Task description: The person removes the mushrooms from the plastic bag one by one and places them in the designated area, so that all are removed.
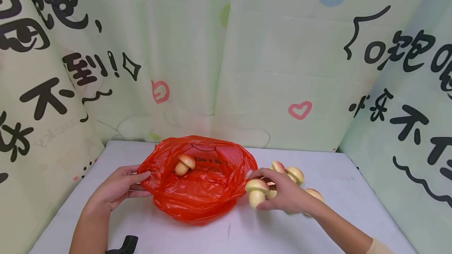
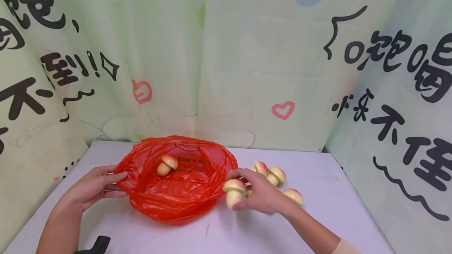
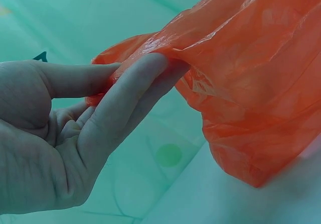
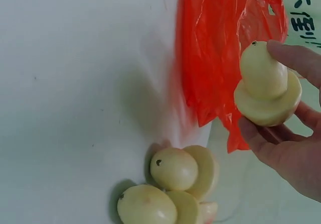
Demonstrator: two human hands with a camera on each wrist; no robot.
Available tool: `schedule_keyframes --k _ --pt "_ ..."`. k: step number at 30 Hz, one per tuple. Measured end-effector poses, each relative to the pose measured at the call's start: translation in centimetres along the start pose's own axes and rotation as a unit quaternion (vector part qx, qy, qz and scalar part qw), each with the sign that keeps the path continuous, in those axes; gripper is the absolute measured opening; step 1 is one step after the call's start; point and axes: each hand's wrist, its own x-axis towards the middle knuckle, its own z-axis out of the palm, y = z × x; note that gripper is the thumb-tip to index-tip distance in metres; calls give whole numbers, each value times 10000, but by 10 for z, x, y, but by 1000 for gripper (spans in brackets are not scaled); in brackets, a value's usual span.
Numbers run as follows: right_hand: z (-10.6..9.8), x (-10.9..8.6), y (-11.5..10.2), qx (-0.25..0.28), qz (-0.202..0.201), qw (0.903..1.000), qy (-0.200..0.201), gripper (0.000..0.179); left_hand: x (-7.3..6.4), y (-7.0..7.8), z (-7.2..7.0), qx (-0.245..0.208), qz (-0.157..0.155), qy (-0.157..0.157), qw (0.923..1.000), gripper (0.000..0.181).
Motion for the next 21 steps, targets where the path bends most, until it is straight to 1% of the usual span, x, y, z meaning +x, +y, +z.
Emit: schedule_keyframes --k 9,14,17,21 --pt "1 -12 16 -307 -120 9995 -10 60 1 -1 0 4 12 -7 10000 68" --pt "5 -16 22 -488 -375 9981 81 60 2 -1 0 32 -4 8 10000 68" --pt "8 -16 25 -708 -479 9962 159 60 2 -1 1 40 -2 -1 10000 67" --pt "11 -17 29 -1030 -421 9936 205 61 2 -1 1 50 5 2 10000 66"
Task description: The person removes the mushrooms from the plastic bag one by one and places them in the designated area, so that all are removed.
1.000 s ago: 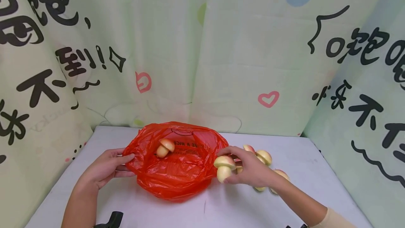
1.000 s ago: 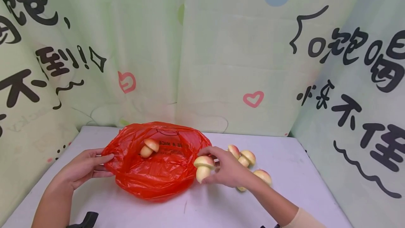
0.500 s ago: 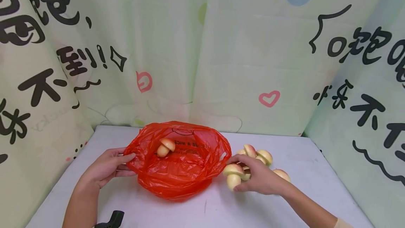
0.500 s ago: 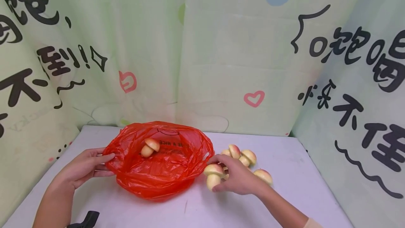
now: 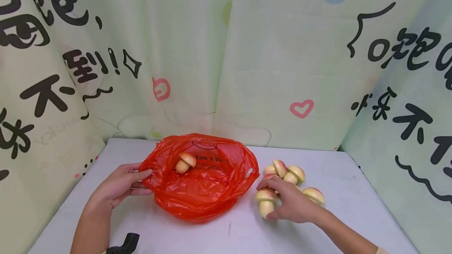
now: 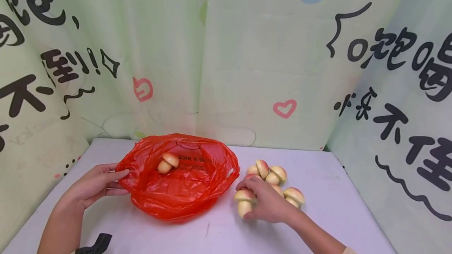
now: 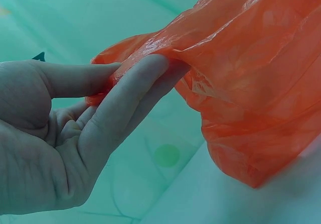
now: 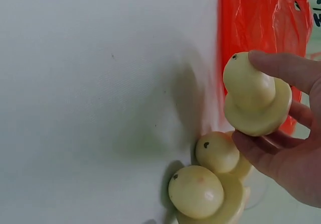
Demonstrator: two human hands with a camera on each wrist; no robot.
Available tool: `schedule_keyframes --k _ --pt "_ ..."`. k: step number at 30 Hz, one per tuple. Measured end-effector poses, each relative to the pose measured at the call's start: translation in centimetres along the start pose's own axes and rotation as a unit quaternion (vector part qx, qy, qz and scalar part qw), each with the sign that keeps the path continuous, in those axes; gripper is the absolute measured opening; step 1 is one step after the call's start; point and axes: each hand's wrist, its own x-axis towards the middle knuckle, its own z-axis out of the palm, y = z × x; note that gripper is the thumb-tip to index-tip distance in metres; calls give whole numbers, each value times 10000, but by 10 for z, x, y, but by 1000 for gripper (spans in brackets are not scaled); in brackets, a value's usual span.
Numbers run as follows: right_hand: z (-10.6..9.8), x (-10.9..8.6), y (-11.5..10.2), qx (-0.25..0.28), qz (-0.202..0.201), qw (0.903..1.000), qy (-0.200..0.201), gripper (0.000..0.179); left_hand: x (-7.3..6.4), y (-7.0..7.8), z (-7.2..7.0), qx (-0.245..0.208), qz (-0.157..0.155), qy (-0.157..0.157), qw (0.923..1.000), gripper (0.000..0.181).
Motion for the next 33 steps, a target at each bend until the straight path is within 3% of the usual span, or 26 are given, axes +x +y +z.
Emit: schedule_keyframes --k 8,18,25,33 --pt "6 -3 6 -322 -33 9995 67 59 -1 2 1 20 8 19 10000 65" --pt "6 -4 8 -42 -150 9998 131 52 -2 2 1 21 -41 59 10000 67" --pt "6 -6 9 -241 39 9996 143 51 -2 1 1 16 -50 61 10000 67" --pt "4 -8 11 -73 -324 9989 319 46 -3 2 1 30 -57 64 10000 67"
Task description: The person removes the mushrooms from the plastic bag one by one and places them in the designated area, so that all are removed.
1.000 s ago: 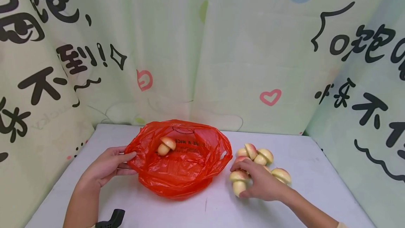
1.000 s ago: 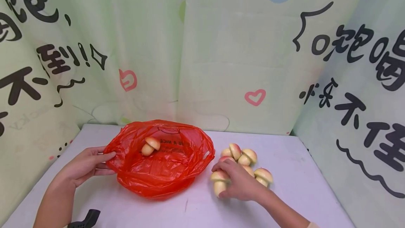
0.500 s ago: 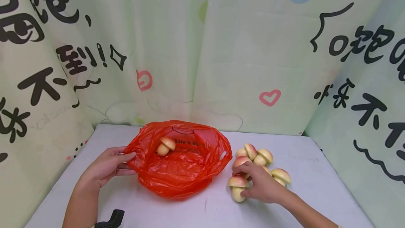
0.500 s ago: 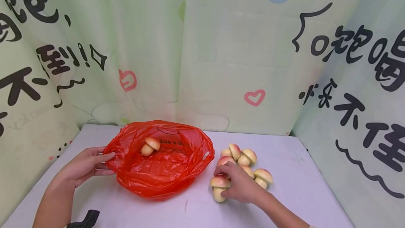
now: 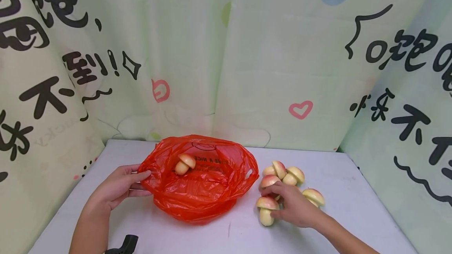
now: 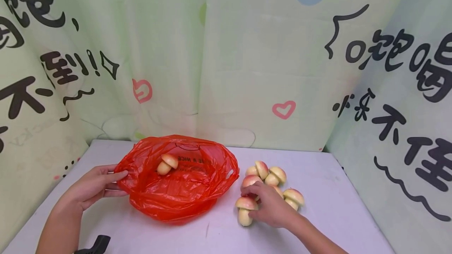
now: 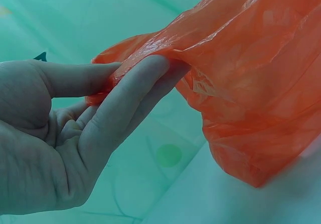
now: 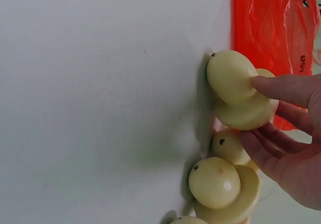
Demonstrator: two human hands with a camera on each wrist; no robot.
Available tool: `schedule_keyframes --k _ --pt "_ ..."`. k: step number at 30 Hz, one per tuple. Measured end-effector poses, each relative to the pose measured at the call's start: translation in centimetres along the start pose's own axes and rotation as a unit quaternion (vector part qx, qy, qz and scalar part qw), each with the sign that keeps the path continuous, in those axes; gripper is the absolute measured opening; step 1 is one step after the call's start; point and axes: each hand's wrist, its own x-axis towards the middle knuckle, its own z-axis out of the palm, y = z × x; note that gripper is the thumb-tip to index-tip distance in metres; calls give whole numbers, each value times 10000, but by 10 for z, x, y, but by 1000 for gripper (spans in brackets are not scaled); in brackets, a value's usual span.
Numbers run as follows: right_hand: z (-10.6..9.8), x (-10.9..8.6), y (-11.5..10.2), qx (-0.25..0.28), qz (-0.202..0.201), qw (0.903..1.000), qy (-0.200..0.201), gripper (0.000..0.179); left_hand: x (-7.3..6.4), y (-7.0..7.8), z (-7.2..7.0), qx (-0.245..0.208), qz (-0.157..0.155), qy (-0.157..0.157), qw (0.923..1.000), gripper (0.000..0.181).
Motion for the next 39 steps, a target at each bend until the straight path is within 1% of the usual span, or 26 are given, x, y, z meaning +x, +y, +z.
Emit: schedule_keyframes --k 4,7,13,19,23,33,39 --pt "-1 0 2 42 -138 9999 72 43 -1 0 0 18 -13 13 10000 68" --pt "-2 0 3 31 -121 9999 85 43 -1 0 0 2 6 3 10000 67" --pt "-1 -1 5 -37 88 9999 42 43 -1 0 0 -8 5 10 10000 66" --pt "-1 -1 5 -100 -43 9998 137 45 0 0 1 15 22 50 10000 67" --pt "-3 -1 6 -80 2 9999 131 45 1 0 0 9 26 15 10000 67" --pt "-3 -3 5 -105 -89 9997 179 50 0 0 1 28 23 23 10000 67" --pt "-4 -3 3 -69 -69 9998 198 48 1 -1 1 41 29 39 10000 67"
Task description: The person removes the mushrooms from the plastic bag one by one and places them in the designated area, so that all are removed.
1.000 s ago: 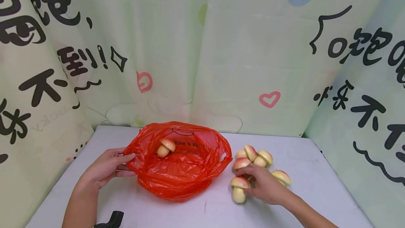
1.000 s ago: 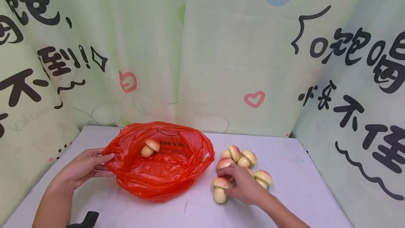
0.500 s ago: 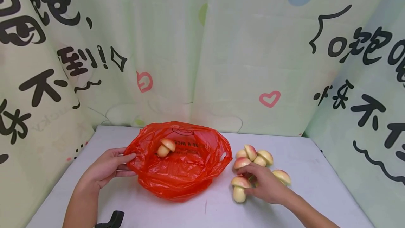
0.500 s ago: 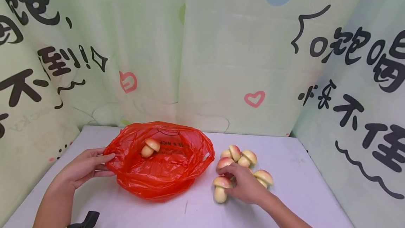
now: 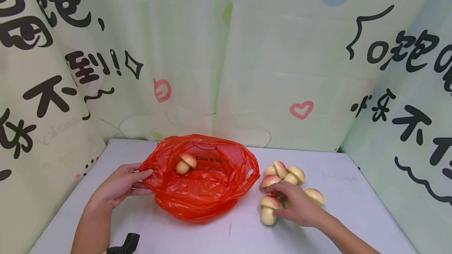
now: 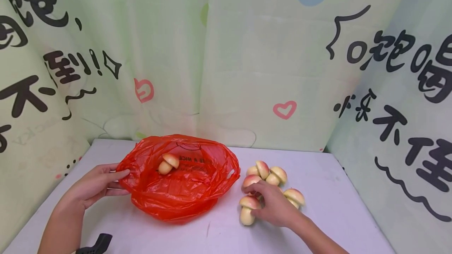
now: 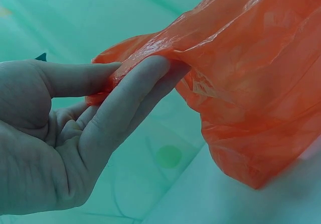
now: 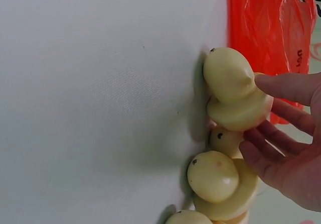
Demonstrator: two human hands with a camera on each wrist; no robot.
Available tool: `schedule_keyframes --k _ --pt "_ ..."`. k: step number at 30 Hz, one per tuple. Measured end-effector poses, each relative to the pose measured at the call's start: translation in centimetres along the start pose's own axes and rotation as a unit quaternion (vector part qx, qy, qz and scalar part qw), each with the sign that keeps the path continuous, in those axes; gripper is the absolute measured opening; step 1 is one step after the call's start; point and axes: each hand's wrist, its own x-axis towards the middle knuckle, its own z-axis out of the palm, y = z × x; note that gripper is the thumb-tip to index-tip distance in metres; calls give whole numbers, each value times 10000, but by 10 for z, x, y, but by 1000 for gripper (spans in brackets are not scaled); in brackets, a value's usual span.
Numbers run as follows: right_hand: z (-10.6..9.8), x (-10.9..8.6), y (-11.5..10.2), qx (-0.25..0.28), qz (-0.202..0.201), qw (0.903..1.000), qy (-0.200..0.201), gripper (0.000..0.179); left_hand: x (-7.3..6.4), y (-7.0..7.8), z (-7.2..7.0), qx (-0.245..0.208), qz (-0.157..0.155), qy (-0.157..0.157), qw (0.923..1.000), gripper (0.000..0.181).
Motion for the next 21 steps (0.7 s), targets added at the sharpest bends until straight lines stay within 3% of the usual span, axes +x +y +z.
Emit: schedule_keyframes --k 5,12,21 --pt "0 1 -2 114 -33 9999 98 46 0 0 0 30 2 37 10000 66" --pt "-3 7 -7 309 255 9992 45 39 0 0 0 34 21 55 10000 64" --pt "-3 17 -13 588 272 9975 294 37 1 -3 -3 -143 60 -151 9998 66"
